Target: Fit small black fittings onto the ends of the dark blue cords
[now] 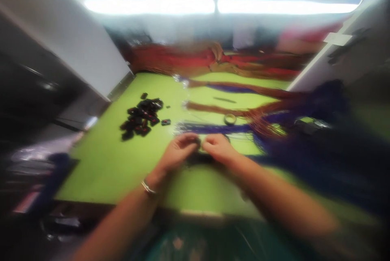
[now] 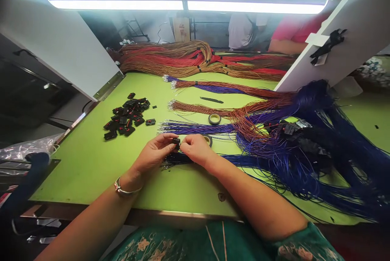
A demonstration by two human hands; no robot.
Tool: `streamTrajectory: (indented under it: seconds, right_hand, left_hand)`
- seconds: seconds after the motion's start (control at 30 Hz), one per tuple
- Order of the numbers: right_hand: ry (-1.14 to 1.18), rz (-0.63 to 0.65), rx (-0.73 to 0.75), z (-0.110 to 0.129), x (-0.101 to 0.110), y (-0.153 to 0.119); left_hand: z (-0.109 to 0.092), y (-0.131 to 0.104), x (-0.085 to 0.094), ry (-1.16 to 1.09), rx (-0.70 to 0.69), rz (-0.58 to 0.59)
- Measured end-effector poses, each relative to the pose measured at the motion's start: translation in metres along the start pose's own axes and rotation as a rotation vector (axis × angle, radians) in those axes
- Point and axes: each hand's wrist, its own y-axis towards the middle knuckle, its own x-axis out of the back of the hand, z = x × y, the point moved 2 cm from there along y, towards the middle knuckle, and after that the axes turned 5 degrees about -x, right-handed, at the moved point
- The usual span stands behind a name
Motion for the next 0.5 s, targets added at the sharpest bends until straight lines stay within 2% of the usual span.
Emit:
streamTrajectory:
  seconds: [0.13, 0.27, 0.5]
  right_hand:
    - [0.174, 0.12, -0.148, 0.0035, 0.0021, -0.0021]
    - [0.292, 0.033, -0.146, 0.0033, 0.0033, -0.0008]
    - [0.17, -0.079, -0.112, -0.0029, 0.0039, 0.0005]
  left_hand:
    - [-0.0024, -0.0009, -0.0014, -0.098, 0.087, -0.022]
    - [-0.0072, -0.0014, -0.0026, -0.158, 0.131, -0.074]
    - [-0.0045, 0.0005, 0.0011, -0.161, 0.126, -0.073]
